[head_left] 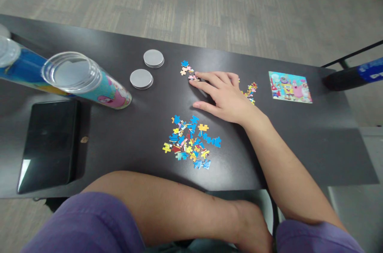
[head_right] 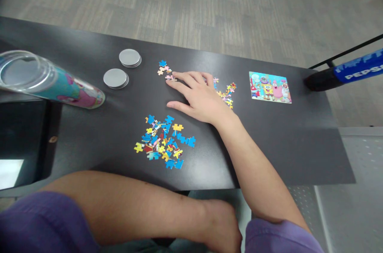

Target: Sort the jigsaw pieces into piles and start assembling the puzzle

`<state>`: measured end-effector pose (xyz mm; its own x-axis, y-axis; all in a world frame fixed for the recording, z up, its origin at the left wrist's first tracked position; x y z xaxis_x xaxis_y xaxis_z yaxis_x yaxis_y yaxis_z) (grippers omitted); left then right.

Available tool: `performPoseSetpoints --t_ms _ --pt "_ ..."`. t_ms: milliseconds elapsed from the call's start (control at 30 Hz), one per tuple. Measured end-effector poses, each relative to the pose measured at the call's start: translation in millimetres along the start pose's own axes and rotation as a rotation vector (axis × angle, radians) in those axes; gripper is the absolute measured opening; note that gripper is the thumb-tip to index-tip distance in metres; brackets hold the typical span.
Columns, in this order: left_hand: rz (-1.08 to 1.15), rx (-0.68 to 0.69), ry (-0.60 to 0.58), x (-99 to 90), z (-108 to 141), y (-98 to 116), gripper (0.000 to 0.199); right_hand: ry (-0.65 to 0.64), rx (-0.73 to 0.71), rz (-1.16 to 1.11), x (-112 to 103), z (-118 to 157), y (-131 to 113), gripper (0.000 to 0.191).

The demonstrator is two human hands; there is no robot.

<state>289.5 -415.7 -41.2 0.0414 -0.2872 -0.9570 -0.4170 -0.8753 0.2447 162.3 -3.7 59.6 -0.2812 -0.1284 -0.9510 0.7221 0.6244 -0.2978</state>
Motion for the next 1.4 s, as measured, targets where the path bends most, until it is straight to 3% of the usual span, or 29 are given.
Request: performPoseSetpoints --t_ms 400,600,833,1133,1300,1400 --pt "-0.01 -0.033 0.051 8.8 -5.2 2.1 0.055 -0.023 -0.086 -0.128 -10.4 6.1 -3.3 0.057" --pt "0.011 -0.021 0.072 12.8 -8.0 3.6 0.038 0.005 -0.159 -0.225 -14.2 6.7 -12.9 0.042" --pt "0.031 -0.004 0.042 18.4 -6.5 8.8 0.021 0.212 0.082 -0.043 -12.7 0.7 4.9 0.038" --pt "0.042 -0.004 0.053 22.6 -10.1 8.1 0.021 0.168 0.087 -0.184 -19.2 0.5 3.9 0.006" --pt "0.026 -0.035 0.055 26.3 -11.5 9.1 0.02 0.04 -0.044 -0.261 -23.4 5.7 0.4 0.01" --pt "0.011 -0.049 0.05 29.9 -14.6 9.1 0.022 0.072 0.045 -0.19 -26.9 6.4 9.4 0.016"
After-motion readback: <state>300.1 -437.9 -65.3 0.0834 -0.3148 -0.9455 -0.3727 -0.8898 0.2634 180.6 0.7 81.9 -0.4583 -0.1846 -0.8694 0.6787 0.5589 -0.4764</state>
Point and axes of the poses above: each hand's wrist, its own z-axis away from the middle knuckle, its own x-axis out of the palm, y = z × x, the point moved 9 cm from there along -z, towards the middle knuckle, and after that the axes turned 3 degrees about y, right-handed, at the moved point
